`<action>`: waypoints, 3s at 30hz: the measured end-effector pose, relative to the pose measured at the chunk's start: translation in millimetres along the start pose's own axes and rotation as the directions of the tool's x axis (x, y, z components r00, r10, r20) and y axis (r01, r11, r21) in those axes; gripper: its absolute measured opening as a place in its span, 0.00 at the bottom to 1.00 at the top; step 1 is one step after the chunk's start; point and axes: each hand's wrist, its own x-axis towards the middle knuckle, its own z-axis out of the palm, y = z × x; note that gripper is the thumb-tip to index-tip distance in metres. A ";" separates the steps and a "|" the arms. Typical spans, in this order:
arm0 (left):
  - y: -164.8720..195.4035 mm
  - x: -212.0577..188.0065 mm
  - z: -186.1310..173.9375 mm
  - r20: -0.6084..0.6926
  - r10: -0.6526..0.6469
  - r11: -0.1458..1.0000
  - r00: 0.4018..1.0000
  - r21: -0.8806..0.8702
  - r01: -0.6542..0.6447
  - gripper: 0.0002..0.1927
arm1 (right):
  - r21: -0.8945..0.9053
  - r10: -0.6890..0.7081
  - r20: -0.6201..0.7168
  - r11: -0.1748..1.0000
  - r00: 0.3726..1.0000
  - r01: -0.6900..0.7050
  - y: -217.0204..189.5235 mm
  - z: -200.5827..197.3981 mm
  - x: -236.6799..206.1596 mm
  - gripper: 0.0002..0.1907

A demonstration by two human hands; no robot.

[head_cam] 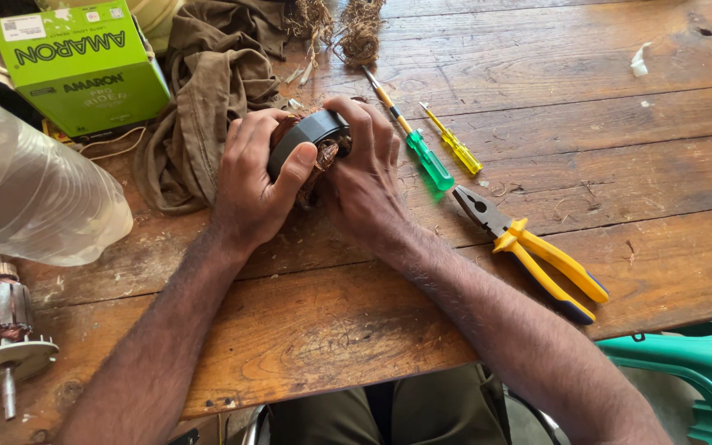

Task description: The person works at a wooden bench pulling copper windings and other components out of a gray electric motor stator housing by hand, prying and extracting parts piece by piece. They briefly pick up pliers and set it down again while continuing to strip components from the housing.

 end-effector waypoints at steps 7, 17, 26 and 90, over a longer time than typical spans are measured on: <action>0.7 1.5 -0.2 0.010 -0.009 1.000 1.000 0.013 0.009 0.32 | -0.007 0.053 0.083 0.999 0.995 -0.053 -0.9 -1.0 1.5 0.22; -1.5 -2.0 -0.8 0.001 0.003 1.000 1.000 -0.007 -0.003 0.30 | 0.064 0.037 0.174 0.997 0.984 -0.049 4.1 -6.9 3.1 0.28; -2.3 1.6 -5.9 0.057 -0.099 0.992 0.993 -0.075 0.103 0.35 | 0.038 -0.032 0.151 0.999 0.988 0.027 2.9 -13.8 0.8 0.20; 10.4 1.2 10.1 0.058 -0.355 0.909 0.933 -0.211 0.360 0.32 | -0.219 -0.164 -0.161 0.967 0.973 0.127 18.9 -8.3 -1.8 0.15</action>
